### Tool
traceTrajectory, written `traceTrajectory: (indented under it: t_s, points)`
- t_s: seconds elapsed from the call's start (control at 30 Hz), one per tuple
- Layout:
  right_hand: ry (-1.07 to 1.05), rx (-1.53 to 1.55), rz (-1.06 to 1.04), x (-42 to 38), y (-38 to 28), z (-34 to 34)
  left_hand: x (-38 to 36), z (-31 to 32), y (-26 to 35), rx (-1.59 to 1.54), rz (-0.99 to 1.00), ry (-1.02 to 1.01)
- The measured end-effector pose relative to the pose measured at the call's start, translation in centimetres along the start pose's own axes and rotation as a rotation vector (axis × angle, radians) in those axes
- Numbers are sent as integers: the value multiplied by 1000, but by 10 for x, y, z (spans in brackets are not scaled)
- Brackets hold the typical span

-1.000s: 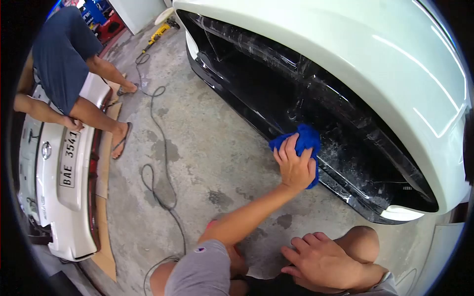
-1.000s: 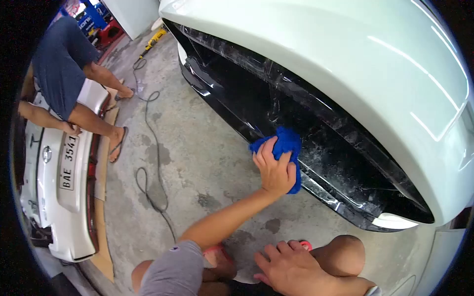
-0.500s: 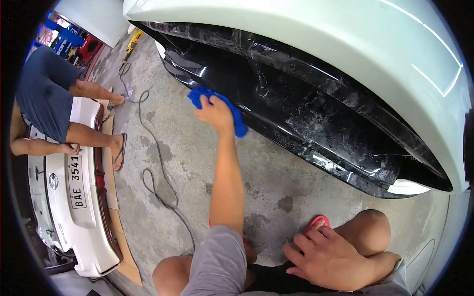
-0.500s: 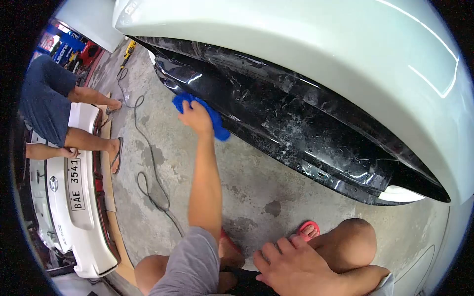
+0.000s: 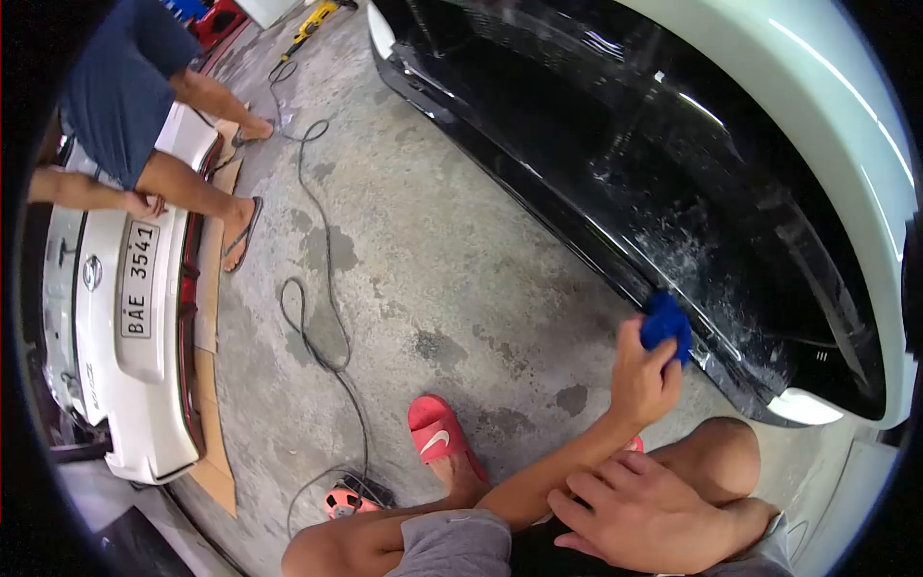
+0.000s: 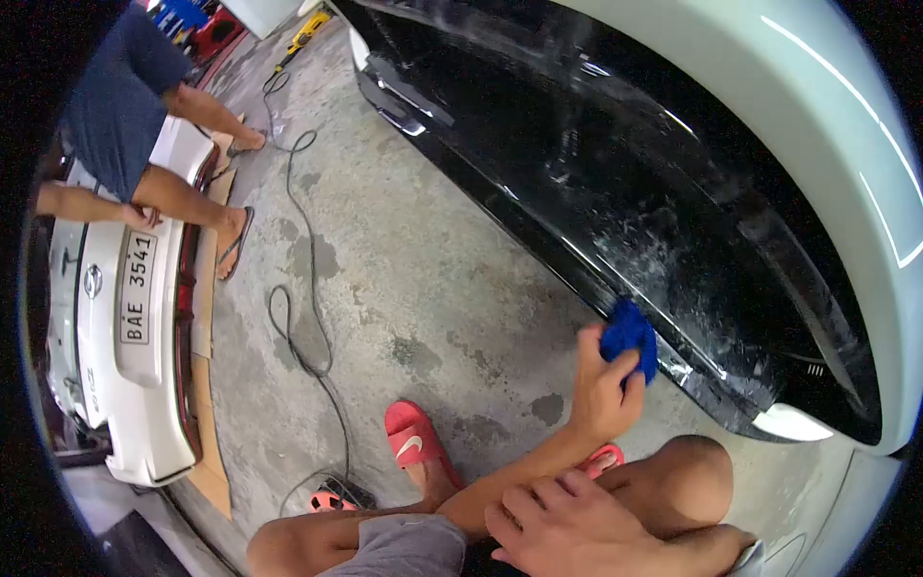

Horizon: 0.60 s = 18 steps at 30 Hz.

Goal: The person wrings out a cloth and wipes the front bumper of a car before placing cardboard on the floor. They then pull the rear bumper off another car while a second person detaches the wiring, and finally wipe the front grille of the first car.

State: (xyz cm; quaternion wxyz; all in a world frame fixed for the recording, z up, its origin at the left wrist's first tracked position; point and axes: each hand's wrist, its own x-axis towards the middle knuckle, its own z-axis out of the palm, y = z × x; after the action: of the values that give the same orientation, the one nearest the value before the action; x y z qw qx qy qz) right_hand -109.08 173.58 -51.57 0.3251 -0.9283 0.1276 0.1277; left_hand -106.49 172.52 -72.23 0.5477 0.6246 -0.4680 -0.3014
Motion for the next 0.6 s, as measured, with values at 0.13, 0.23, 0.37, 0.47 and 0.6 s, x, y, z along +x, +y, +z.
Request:
traceTrajectory:
  t_s: [0.13,0.23,0.37,0.47,0.6]
  points:
    - [623,-25,105,-15,16,-12,10,-38,-10,-810,-87,-260]
    - [1111,-132,392,0,19,-15,35,-81,36,-1294,-326,-219]
    - [756,182,718,2,28,2,47,-88,65,-1580,-287,-69]
    - [1260,228,592,2,32,-4,64,-73,44,-1550,-349,90]
    - [1563,85,586,-36,62,10,61,-64,19,-1468,-391,85]
